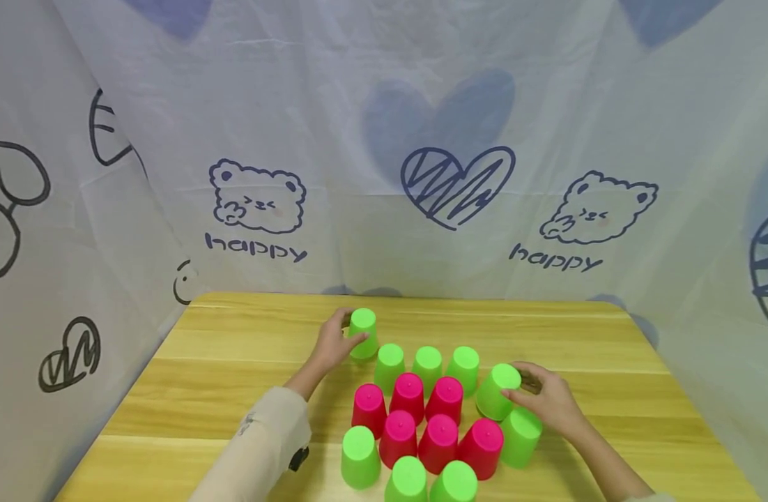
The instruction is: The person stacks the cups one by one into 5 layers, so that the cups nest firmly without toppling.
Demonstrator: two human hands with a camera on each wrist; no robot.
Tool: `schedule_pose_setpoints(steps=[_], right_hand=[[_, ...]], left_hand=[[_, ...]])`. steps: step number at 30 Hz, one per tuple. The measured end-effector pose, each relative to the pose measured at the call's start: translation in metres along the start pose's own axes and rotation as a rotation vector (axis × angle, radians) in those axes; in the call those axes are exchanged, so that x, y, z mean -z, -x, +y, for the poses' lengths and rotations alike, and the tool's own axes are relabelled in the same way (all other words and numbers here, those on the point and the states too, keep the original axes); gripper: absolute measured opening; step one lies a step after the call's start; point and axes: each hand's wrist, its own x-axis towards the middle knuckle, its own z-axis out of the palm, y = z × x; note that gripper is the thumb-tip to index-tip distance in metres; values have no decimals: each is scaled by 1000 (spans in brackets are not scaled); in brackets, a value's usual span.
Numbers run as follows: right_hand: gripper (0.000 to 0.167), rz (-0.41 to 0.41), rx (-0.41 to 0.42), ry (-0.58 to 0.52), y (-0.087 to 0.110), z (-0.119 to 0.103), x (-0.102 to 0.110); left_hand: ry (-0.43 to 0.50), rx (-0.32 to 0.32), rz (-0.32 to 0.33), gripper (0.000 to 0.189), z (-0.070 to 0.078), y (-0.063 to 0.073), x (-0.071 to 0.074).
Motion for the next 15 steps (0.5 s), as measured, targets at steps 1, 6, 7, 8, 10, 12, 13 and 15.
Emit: schedule_pose_setpoints(steps=[1,6,7,8,10,12,13,15], right_hand=[[48,0,-4,2,0,1,0],[48,4,-14,1,2,2,1],[48,5,-14,2,2,2,1],[47,6,-13,4,2,2,1],[46,13,-2,10,1,0,3],[45,25,10,18,0,-2,5],[45,31,19,23,-1,-3,7],[45,43,37,25,-2,-6,10]], left_hand=[[2,1,-10,46,1,-2,-2],[15,35,-46,46,7,-6,-9],[18,42,-51,46,7,-7,-10],[21,48,-54,46,7,-7,-11],[23,47,-59,46,6,-9,-14],[30,38,-62,46,5,-10,-16],[35,35,-63,46,4,-10,-17],[30,20,-67,46,3,-11,-18]])
